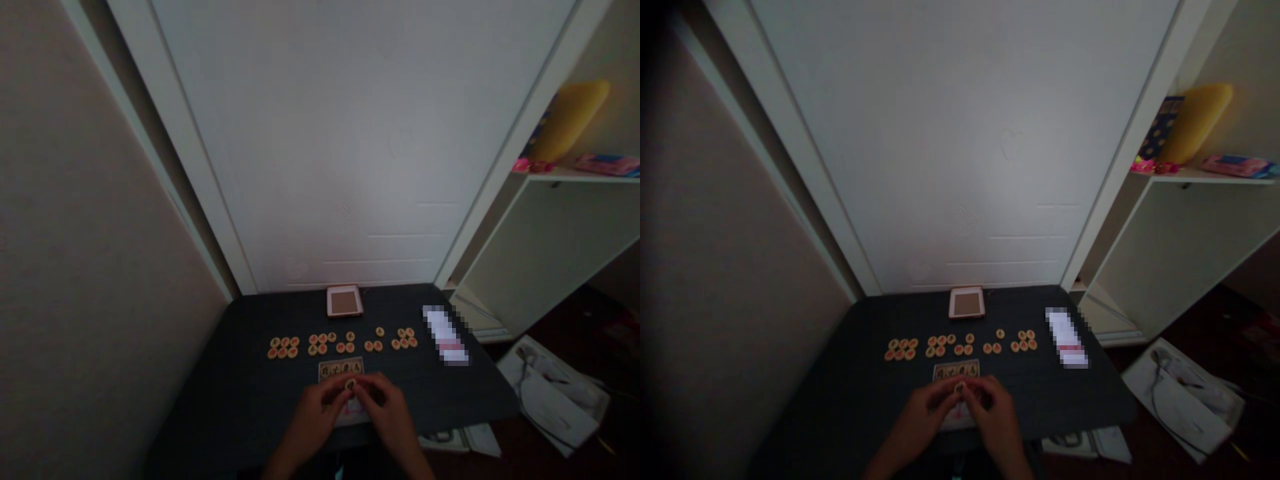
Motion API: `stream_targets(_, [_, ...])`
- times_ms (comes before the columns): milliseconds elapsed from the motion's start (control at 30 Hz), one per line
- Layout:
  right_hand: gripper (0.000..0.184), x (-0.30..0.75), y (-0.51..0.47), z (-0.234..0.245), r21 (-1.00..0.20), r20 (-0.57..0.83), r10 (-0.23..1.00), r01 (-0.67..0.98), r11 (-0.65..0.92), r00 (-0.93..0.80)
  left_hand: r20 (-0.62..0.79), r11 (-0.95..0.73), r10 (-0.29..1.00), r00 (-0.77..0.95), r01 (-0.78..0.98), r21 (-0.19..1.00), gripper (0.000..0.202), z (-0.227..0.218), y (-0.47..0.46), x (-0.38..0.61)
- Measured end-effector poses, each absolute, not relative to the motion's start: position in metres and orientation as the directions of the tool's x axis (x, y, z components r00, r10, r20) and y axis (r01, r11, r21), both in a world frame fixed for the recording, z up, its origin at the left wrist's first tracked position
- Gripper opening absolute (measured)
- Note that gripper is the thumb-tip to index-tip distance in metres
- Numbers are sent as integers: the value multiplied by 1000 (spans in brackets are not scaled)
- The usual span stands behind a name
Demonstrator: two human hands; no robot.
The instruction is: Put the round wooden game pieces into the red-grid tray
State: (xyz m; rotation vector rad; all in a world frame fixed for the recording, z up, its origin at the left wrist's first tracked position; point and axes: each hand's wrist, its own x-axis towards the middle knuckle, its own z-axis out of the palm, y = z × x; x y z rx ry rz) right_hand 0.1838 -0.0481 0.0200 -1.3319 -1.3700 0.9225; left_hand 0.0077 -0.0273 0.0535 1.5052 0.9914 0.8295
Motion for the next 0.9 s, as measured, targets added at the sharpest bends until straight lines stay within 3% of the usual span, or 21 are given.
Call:
stream_targets(367, [39, 184, -49, 16, -968, 132, 990, 223, 117, 56, -65, 34, 935, 349, 94, 995, 30, 51, -28, 10])
stream_targets(900, [42, 187, -43, 17, -995, 42, 998, 96, 37, 54, 14, -123, 929, 370, 273, 954, 27, 50, -28, 11])
